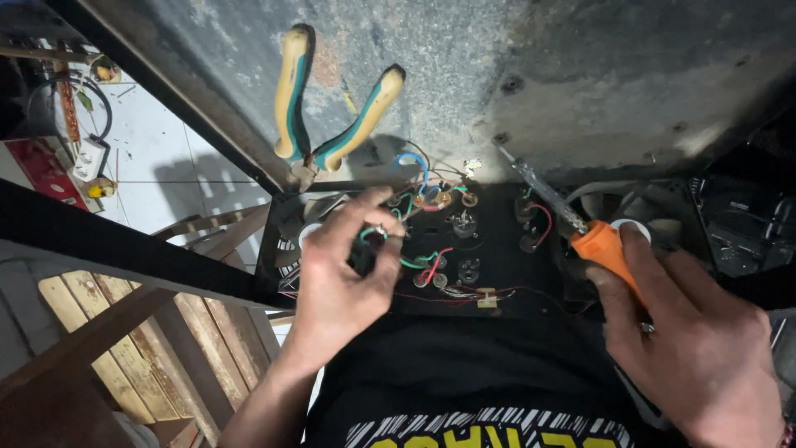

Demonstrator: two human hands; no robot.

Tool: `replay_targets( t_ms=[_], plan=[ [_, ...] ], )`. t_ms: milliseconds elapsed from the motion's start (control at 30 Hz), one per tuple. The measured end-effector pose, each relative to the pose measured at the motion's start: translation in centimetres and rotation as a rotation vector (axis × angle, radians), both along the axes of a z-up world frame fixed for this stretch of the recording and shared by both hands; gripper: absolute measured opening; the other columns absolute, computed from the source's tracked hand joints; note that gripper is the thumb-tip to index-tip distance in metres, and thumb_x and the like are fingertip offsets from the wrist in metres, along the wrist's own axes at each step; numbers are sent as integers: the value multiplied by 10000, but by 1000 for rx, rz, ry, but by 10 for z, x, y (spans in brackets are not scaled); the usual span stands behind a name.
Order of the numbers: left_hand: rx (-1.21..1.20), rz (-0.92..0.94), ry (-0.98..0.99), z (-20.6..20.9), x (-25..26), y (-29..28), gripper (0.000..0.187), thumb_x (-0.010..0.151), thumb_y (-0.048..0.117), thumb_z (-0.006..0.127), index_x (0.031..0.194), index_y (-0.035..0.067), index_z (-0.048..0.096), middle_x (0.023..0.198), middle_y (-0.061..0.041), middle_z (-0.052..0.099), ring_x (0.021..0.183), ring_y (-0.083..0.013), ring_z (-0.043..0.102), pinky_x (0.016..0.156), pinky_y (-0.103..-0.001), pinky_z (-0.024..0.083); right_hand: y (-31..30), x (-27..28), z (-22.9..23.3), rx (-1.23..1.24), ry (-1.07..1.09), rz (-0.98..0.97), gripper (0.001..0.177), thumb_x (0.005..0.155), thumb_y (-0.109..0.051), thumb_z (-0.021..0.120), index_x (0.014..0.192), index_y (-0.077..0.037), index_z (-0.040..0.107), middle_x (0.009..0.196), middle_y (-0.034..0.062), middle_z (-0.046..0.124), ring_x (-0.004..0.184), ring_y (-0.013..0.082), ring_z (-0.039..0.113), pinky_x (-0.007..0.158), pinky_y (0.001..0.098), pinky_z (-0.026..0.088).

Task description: Soldering wires to terminals and using pliers to adjust components inside an electronic device.

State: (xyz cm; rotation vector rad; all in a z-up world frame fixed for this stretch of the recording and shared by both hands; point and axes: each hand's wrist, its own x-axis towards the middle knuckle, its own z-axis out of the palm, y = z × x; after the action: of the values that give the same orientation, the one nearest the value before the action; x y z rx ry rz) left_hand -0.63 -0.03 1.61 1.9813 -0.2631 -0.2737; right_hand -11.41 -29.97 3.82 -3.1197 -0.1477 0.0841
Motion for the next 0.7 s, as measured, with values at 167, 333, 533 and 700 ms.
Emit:
replay_targets(
  t_ms=[167, 333, 533, 700],
  plan=[
    [-145, 99, 133, 4, -10, -17, 239, 914, -39, 643, 1141, 32, 619, 982, -80, 743, 1005, -255, 733, 939, -354, 583, 1, -1, 2, 80, -28, -48, 357, 1057, -241, 840, 1357, -49, 809, 1027, 71, 723, 835, 222, 705, 685, 376, 569],
    [19, -141, -154, 4, -34, -38, 244, 884, -19, 759, 1102, 54, 677, 1107, -144, 735, 968, -302, 724, 905, -420, 557, -1, -7, 0, -7, -75, -103, 352, 1135, -261, 850, 1413, -47, 823, 989, 63, 710, 771, 262, 679, 655, 389, 538],
    [338, -629, -554, 12, -47, -44, 237, 953, -26, 530, 1149, -99, 642, 911, -187, 648, 830, -301, 566, 909, -431, 512, 4, -1, -2, 148, -43, -102, 338, 1057, -186, 853, 1336, 0, 807, 1094, 123, 770, 843, 252, 725, 711, 377, 577],
    [116, -479, -457, 22, -19, -34, 208, 1065, 74, 585, 1152, -114, 593, 1124, -235, 672, 966, -370, 692, 862, -490, 579, 3, 2, -3, 169, -24, -67, 377, 1038, -189, 850, 1340, 25, 779, 973, 111, 701, 788, 251, 689, 685, 375, 589]
  ],
)
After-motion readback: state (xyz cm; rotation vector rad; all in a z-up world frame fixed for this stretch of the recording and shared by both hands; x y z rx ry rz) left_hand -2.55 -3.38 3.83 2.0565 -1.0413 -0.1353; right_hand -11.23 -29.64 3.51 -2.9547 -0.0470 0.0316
